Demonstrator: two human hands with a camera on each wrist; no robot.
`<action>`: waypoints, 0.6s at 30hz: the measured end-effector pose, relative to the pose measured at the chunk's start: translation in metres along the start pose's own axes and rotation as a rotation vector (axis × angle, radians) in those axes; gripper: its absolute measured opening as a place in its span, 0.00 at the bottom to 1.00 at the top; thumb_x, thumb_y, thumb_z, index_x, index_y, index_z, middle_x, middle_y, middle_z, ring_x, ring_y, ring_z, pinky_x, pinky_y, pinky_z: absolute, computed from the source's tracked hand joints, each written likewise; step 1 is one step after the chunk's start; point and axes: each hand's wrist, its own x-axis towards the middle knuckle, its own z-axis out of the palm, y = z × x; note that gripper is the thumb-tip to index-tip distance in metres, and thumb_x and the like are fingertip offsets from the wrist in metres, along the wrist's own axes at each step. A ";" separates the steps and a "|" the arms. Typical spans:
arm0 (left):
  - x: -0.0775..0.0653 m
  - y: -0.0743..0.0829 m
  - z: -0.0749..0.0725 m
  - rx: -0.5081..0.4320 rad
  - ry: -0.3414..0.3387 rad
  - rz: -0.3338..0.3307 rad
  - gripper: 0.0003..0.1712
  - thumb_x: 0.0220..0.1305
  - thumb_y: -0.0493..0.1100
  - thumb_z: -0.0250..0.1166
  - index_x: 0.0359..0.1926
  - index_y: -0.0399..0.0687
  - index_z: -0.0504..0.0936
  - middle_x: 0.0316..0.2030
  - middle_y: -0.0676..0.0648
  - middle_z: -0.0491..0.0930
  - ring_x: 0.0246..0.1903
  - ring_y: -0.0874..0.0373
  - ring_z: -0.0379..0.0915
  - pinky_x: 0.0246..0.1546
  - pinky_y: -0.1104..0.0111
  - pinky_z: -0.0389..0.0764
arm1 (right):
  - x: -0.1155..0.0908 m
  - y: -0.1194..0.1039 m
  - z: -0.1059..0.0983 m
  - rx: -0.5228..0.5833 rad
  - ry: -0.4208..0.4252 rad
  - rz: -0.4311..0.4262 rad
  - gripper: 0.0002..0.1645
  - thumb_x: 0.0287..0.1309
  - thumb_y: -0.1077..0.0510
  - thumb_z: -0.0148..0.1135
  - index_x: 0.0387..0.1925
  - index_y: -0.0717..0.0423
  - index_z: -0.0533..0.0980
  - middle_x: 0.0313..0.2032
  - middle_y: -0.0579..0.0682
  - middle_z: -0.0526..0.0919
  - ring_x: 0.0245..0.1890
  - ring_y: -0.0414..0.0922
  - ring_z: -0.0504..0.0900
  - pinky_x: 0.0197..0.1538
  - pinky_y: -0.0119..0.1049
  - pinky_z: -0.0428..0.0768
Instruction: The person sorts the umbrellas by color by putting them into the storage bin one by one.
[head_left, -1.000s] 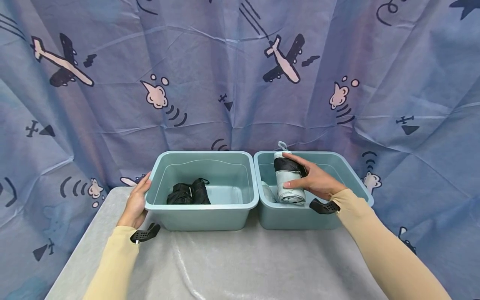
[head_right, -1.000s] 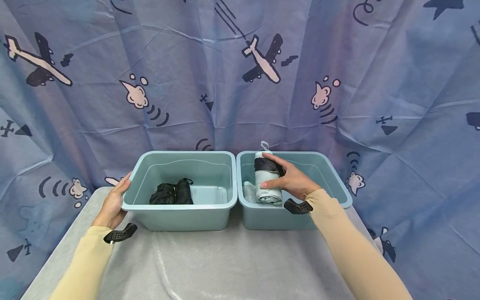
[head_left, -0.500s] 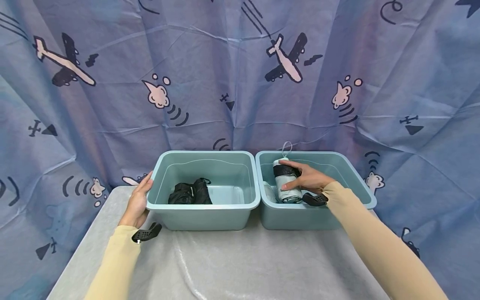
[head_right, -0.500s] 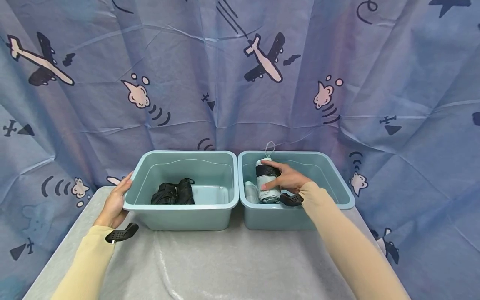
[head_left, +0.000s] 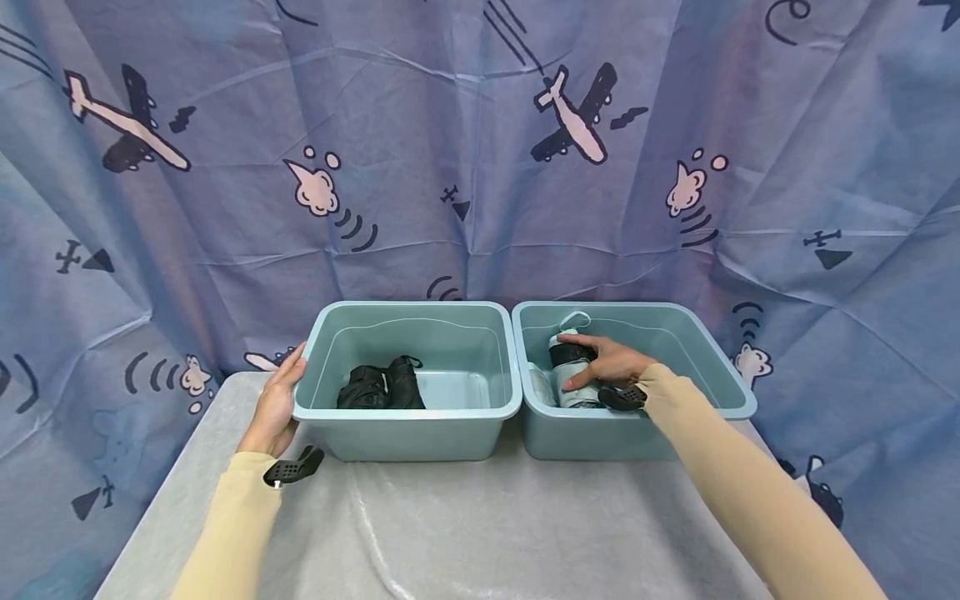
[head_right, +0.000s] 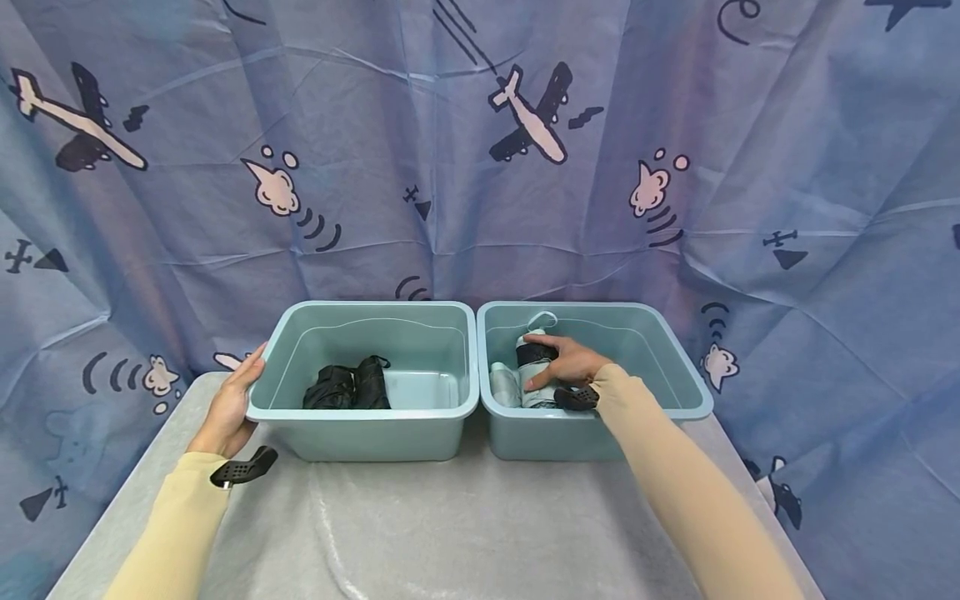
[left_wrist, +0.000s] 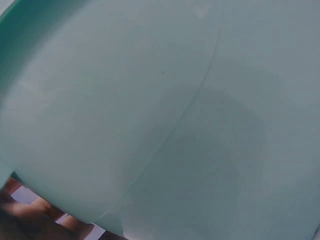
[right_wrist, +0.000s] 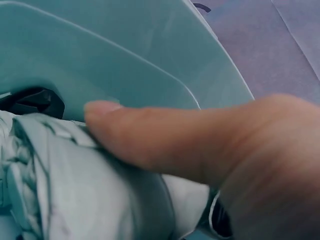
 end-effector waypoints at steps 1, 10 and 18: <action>0.000 0.000 0.000 -0.006 -0.001 0.001 0.34 0.83 0.56 0.40 0.82 0.59 0.42 0.81 0.49 0.43 0.76 0.48 0.44 0.74 0.51 0.51 | 0.001 0.000 0.000 -0.008 -0.007 -0.003 0.63 0.48 0.59 0.82 0.80 0.53 0.54 0.73 0.66 0.59 0.65 0.58 0.64 0.66 0.49 0.64; -0.001 0.000 0.000 -0.001 -0.007 0.004 0.34 0.83 0.55 0.39 0.82 0.59 0.42 0.81 0.49 0.43 0.77 0.47 0.44 0.74 0.51 0.51 | 0.002 0.002 0.003 -0.045 -0.026 -0.006 0.63 0.47 0.61 0.81 0.79 0.56 0.54 0.75 0.67 0.55 0.68 0.58 0.60 0.69 0.53 0.61; -0.001 0.002 0.000 -0.016 -0.014 0.009 0.34 0.83 0.55 0.39 0.82 0.58 0.42 0.81 0.48 0.43 0.76 0.47 0.44 0.74 0.51 0.51 | 0.006 0.006 0.003 -0.065 -0.056 0.012 0.59 0.49 0.63 0.79 0.78 0.60 0.56 0.73 0.71 0.56 0.60 0.56 0.70 0.58 0.46 0.74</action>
